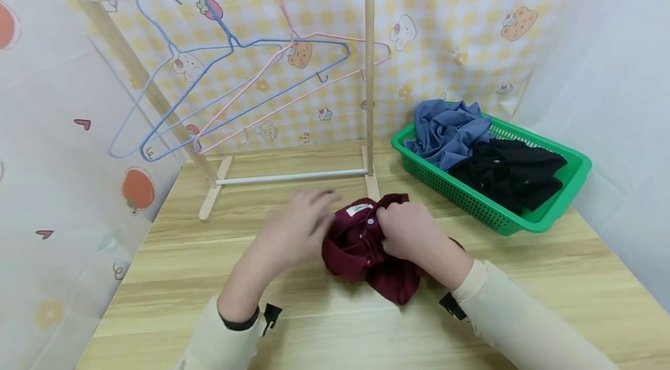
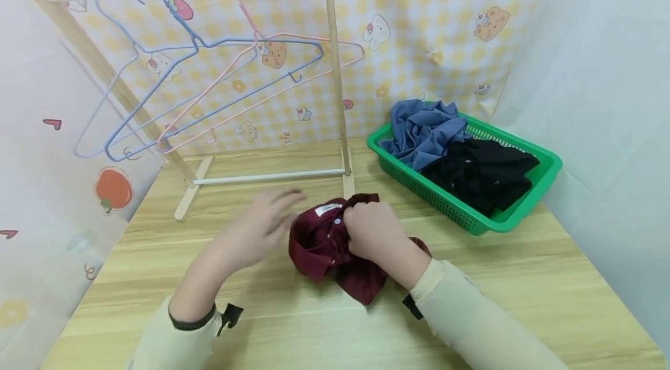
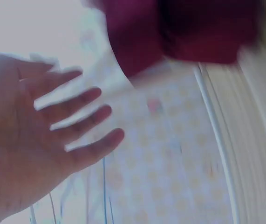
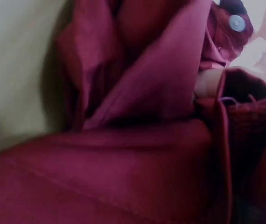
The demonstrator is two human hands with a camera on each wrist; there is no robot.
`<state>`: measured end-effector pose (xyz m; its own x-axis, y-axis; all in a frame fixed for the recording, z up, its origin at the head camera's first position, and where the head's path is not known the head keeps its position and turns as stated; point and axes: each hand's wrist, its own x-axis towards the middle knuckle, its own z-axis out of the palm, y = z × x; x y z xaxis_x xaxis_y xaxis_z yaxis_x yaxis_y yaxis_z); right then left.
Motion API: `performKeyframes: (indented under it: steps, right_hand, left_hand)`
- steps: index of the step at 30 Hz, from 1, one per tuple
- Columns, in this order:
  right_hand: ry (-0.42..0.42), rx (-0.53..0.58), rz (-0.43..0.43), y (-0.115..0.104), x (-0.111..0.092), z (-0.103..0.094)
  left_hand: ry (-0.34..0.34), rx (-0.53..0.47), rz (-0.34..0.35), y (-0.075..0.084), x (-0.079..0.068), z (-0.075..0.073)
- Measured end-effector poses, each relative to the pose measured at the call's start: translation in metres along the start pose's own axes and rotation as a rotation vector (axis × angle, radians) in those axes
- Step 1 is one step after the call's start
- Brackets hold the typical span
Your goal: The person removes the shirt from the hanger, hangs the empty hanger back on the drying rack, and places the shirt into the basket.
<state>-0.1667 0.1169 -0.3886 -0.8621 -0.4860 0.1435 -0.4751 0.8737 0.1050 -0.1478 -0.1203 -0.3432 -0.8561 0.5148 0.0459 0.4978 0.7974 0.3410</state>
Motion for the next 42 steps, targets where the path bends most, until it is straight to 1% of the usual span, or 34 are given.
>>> performKeyframes:
  steps: [1, 2, 4, 5, 6, 8, 9, 11, 12, 14, 15, 17, 20, 22, 25, 26, 28, 30, 33, 35, 36, 40, 42]
  right_hand:
    - [-0.024, 0.003, -0.009, -0.003, 0.002, 0.004]
    - [-0.052, 0.004, -0.019, -0.006, 0.005, 0.007]
    - [-0.092, -0.001, -0.035, -0.012, 0.008, 0.013]
    - [-0.105, -0.004, -0.044, -0.014, 0.010, 0.016]
    - [-0.113, -0.001, -0.054, -0.015, 0.011, 0.019]
    - [-0.121, 0.005, -0.083, -0.015, 0.013, 0.026]
    - [-0.113, 0.017, -0.099, -0.013, 0.013, 0.031]
    - [-0.089, 0.059, -0.135, -0.009, 0.011, 0.040]
    - [-0.078, 0.091, -0.151, -0.007, 0.008, 0.044]
    - [-0.082, 0.158, -0.185, -0.002, 0.001, 0.050]
    - [-0.097, 0.186, -0.202, 0.001, -0.004, 0.053]
    - [-0.155, 0.230, -0.234, 0.006, -0.014, 0.053]
    - [-0.261, 0.237, -0.266, 0.015, -0.028, 0.051]
    - [-0.293, 0.226, -0.262, 0.022, -0.032, 0.048]
    - [-0.294, 0.245, -0.224, 0.029, -0.032, 0.046]
    - [-0.285, 0.253, -0.216, 0.031, -0.031, 0.046]
    - [-0.269, 0.260, -0.217, 0.032, -0.029, 0.046]
    - [-0.249, 0.219, -0.239, 0.032, -0.028, 0.047]
    - [-0.204, 0.096, -0.273, 0.031, -0.029, 0.049]
    - [-0.183, 0.024, -0.283, 0.030, -0.032, 0.049]
    - [-0.176, 0.006, -0.287, 0.030, -0.033, 0.049]
    - [-0.168, 0.016, -0.276, 0.029, -0.036, 0.048]
    - [-0.167, 0.027, -0.275, 0.028, -0.036, 0.048]
  left_hand:
    - [-0.016, 0.026, 0.021, 0.006, 0.000, 0.005]
    - [-0.068, 0.053, 0.035, 0.012, 0.001, 0.011]
    - [-0.196, 0.102, 0.029, 0.021, 0.003, 0.028]
    - [-0.257, 0.136, 0.009, 0.023, 0.005, 0.038]
    - [-0.303, 0.161, -0.015, 0.024, 0.007, 0.047]
    - [-0.347, 0.205, -0.063, 0.022, 0.012, 0.063]
    - [-0.351, 0.214, -0.083, 0.021, 0.014, 0.069]
    - [-0.351, 0.241, -0.099, 0.016, 0.018, 0.078]
    - [-0.349, 0.258, -0.098, 0.013, 0.019, 0.080]
    - [-0.356, 0.291, -0.086, 0.009, 0.020, 0.083]
    - [-0.363, 0.304, -0.078, 0.007, 0.019, 0.083]
    - [-0.376, 0.325, -0.060, 0.005, 0.017, 0.083]
    - [-0.369, 0.330, -0.036, -0.001, 0.014, 0.081]
    - [-0.351, 0.319, -0.010, -0.006, 0.013, 0.079]
    - [-0.334, 0.269, 0.015, -0.013, 0.016, 0.075]
    - [-0.337, 0.247, 0.024, -0.014, 0.017, 0.073]
    - [-0.369, 0.197, 0.035, -0.016, 0.021, 0.072]
    - [-0.401, 0.156, 0.051, -0.018, 0.024, 0.073]
    - [-0.420, 0.128, 0.081, -0.018, 0.025, 0.079]
    - [-0.400, 0.145, 0.097, -0.018, 0.024, 0.083]
    - [-0.384, 0.155, 0.100, -0.017, 0.024, 0.084]
    - [-0.321, 0.167, 0.104, -0.015, 0.024, 0.086]
    - [-0.299, 0.140, 0.102, -0.015, 0.026, 0.086]
